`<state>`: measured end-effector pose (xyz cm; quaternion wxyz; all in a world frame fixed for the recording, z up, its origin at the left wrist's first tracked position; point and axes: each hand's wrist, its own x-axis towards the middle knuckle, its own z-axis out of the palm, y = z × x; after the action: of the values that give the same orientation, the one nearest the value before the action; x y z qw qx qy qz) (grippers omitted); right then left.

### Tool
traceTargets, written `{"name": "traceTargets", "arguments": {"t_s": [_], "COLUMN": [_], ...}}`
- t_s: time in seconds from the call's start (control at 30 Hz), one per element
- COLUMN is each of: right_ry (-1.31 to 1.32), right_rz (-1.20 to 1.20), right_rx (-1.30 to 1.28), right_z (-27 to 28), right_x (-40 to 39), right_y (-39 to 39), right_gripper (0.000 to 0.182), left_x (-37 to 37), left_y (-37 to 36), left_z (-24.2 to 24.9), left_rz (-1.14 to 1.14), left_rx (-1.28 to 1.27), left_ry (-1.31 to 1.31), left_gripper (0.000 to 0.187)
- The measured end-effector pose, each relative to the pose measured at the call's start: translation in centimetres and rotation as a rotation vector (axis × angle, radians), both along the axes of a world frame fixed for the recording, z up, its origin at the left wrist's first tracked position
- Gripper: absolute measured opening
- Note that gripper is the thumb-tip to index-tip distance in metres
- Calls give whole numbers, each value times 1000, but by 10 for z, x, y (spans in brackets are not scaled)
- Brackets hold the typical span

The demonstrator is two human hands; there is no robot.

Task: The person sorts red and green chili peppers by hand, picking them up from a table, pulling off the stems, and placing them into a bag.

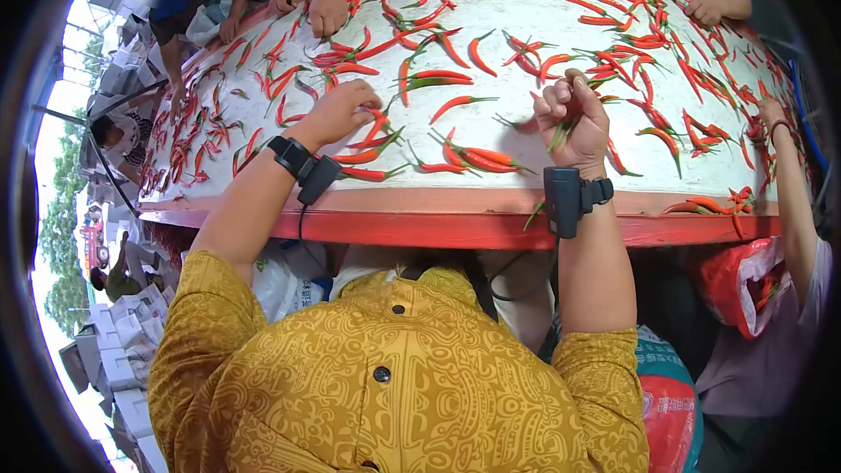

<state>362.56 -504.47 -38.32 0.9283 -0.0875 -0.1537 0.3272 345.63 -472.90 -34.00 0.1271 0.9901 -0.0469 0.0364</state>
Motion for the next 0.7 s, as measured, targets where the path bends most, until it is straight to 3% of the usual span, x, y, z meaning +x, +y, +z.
{"name": "traceTargets", "arguments": {"t_s": [0.17, 0.23, 0.27, 0.33, 0.37, 0.4, 0.43, 0.5, 0.57, 0.7], "right_ry": [31, 0, 66, -120, -208, -248, -290, -278, -168, -104], "right_rz": [-52, -22, -28, 63, 115, 182, 248, 297, 59, -66], "right_rx": [-38, -110, -217, -461, -586, -603, -616, -561, -554, -688], "right_z": [-6, 3, 6, 18, 23, 24, 24, 20, 15, 8], "right_x": [14, 12, 7, -2, -8, -13, -14, -8, 2, 29], "right_y": [-21, -25, -27, -27, -27, -26, -28, -36, -45, -69], "right_gripper": [10, 9, 11, 21, 25, 28, 30, 31, 31, 16], "left_x": [-4, 1, 6, 26, 37, 49, 55, 68, 81, 97], "left_y": [-1, -7, -17, -77, -110, -132, -166, -216, -245, -258], "left_z": [3, 7, 2, 20, 24, 13, 14, 7, -3, -11], "left_rz": [232, 590, 535, 539, 480, 425, 384, 348, 302, 224], "left_rx": [348, -59, -102, -491, -552, -576, -833, -907, -984, -827], "left_ry": [45, -180, -344, -219, -227, -268, -194, -104, 3, -3], "left_gripper": [16, 18, 21, 23, 22, 22, 22, 22, 21, 19]}}
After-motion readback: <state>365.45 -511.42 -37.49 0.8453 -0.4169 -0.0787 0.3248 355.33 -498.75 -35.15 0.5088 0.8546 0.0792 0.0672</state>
